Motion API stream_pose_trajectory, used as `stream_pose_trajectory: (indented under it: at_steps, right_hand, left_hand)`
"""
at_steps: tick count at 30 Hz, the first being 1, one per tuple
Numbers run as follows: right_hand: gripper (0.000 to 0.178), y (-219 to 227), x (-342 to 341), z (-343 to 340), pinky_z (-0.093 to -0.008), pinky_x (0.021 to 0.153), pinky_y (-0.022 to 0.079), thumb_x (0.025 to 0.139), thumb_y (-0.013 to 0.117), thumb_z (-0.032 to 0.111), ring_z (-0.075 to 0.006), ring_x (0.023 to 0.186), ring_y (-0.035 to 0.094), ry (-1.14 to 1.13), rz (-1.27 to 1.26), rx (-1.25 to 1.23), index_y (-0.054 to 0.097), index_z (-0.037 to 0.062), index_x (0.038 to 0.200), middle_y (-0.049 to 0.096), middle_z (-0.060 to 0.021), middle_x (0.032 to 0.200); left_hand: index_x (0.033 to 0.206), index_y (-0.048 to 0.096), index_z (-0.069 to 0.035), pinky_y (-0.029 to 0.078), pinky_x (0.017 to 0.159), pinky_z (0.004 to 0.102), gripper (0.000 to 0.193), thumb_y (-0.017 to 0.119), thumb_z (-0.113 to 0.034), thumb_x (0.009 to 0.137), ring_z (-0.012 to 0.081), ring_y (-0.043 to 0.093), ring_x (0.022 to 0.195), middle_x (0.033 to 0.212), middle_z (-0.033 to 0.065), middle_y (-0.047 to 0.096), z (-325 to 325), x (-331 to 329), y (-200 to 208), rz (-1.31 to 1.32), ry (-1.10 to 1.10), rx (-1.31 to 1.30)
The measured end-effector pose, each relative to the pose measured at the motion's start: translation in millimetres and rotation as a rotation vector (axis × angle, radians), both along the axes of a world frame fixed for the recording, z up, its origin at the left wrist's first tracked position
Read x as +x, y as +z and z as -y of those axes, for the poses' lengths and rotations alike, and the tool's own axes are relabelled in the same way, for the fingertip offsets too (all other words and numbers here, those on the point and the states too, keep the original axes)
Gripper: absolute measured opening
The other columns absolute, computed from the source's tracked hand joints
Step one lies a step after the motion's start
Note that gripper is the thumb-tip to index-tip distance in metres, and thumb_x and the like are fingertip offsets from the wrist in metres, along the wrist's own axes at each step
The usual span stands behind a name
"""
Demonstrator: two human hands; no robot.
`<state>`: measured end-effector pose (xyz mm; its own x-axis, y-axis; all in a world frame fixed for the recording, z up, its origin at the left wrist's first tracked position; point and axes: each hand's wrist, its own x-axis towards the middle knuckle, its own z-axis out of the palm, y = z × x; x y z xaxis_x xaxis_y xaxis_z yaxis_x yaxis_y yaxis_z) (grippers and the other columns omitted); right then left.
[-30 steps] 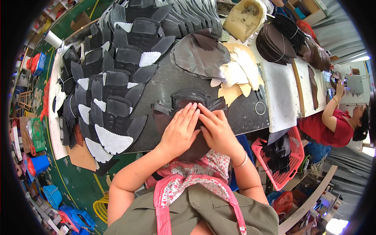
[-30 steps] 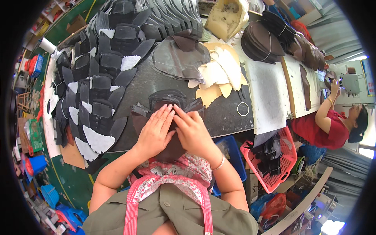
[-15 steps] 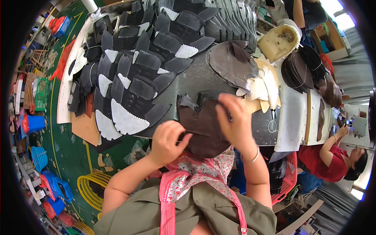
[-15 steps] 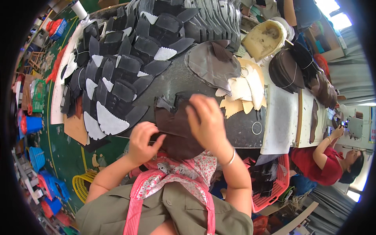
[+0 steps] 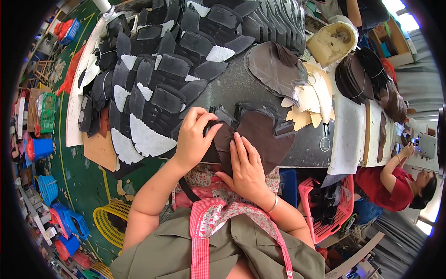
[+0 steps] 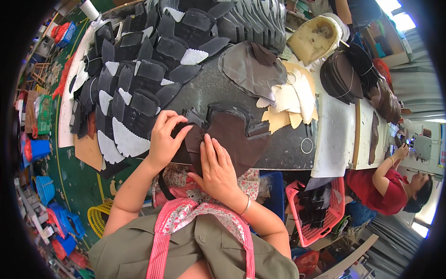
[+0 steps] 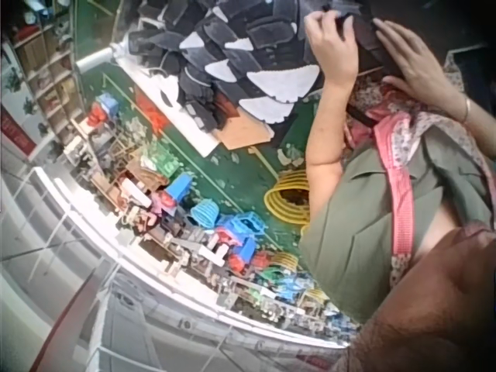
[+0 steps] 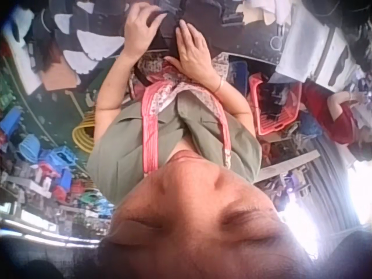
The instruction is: The person assembles shoe upper parts by positioning and pressing brown leather cutouts onto base pieces by hand.
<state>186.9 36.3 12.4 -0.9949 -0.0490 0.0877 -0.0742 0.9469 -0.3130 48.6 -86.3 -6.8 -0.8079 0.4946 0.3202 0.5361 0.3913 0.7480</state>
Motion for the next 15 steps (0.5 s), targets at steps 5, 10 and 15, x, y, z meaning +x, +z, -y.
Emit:
stream_pose_trajectory:
  at_steps: [5,10,15]
  right_hand:
    - [0.074,-0.5,0.3,-1.2,-0.041,0.1,0.033,0.073,0.066,0.041,-0.0341,0.122,0.036,-0.016,-0.015,-0.051,0.045,-0.0106,0.123,0.033,-0.0226,0.138]
    - [0.071,1.4,-0.1,-2.3,-0.0408,0.099,0.034,0.072,0.068,0.037,-0.0346,0.121,0.038,-0.016,-0.029,-0.063,0.047,-0.0108,0.12,0.036,-0.0225,0.136]
    - [0.05,3.6,10.3,-7.3,-0.0417,0.091,0.041,0.066,0.074,0.016,-0.0354,0.111,0.046,-0.028,-0.141,-0.194,0.055,-0.0087,0.106,0.047,-0.0199,0.124]
  left_hand:
    - [0.085,0.058,0.0,0.046,0.062,0.0301,0.013,0.067,-0.003,0.076,0.0231,0.058,0.072,0.086,0.0106,0.056,-3.2,-10.8,-5.5,-0.046,-0.075,0.016]
    - [0.086,0.057,0.001,0.047,0.059,0.0295,0.014,0.067,-0.003,0.076,0.022,0.059,0.068,0.084,0.0106,0.057,-5.0,-19.0,-8.7,0.052,-0.105,0.015]
    - [0.088,0.058,-0.001,0.049,0.068,0.0333,0.02,0.07,-0.004,0.072,0.0243,0.06,0.076,0.083,0.0094,0.058,-6.8,-26.2,-5.4,-0.165,-0.005,-0.054]
